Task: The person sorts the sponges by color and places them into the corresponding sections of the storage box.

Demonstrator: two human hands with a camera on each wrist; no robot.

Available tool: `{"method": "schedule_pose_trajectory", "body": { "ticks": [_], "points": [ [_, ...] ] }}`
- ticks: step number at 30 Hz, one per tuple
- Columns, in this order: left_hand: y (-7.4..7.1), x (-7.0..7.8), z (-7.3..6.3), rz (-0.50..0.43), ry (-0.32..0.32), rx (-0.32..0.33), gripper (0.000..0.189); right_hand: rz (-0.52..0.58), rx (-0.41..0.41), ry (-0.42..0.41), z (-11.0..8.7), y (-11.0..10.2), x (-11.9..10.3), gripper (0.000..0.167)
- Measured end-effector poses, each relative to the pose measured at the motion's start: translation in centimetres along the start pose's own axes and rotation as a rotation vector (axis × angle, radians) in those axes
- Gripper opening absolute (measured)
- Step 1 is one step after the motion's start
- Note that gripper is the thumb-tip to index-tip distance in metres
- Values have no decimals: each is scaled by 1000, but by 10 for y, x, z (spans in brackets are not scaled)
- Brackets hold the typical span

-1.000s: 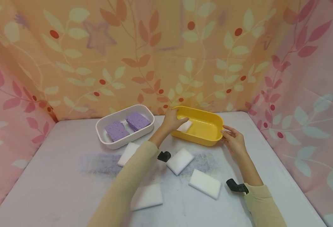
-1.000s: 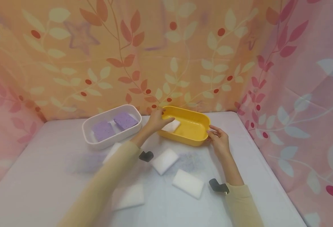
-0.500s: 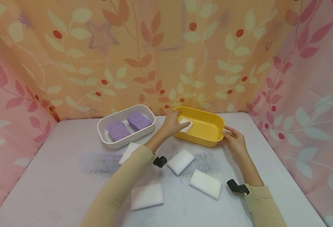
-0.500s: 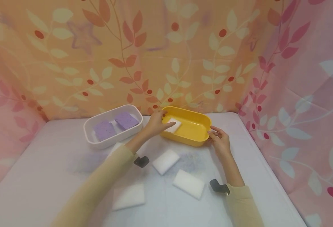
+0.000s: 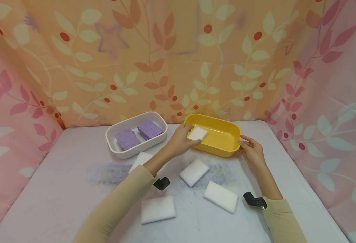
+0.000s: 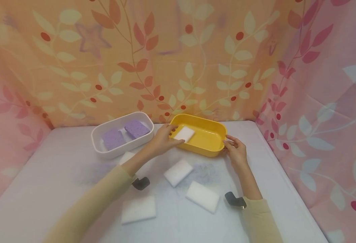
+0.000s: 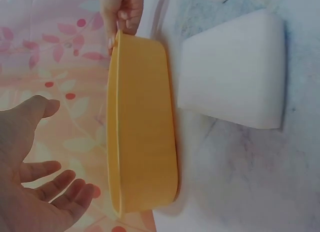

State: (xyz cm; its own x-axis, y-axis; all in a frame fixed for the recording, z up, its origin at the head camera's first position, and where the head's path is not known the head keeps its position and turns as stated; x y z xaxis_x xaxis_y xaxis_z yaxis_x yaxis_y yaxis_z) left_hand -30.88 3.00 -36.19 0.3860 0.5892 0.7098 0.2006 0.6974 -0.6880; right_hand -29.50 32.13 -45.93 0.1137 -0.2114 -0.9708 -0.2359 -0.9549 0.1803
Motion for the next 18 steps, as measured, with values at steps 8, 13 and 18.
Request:
{"method": "schedule_pose_trajectory", "body": {
  "ticks": [8,13,18],
  "points": [
    [-6,0,-22,34,6,-7,68,-5,15,6,0,-1,0,54],
    [-9,1,-40,49,14,-31,68,-19,21,14,1,-1,1,54],
    [-11,-4,-59,51,-17,-55,69,-28,24,19,1,-1,1,54]
  ]
}}
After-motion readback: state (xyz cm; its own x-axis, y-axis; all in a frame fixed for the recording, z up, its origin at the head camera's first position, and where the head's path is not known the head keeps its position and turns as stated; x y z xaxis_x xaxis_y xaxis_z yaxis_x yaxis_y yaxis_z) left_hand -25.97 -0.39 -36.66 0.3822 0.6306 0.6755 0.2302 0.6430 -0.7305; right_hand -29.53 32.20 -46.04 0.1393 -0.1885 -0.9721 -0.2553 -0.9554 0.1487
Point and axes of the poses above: each hand's wrist, its own z-axis towards the middle knuckle, its own y-axis out of the palm, x = y × z, the point moved 9 cm from there along z, towards the middle knuckle, and after that the axes turned 1 degree about -y, right-handed, at the moved point
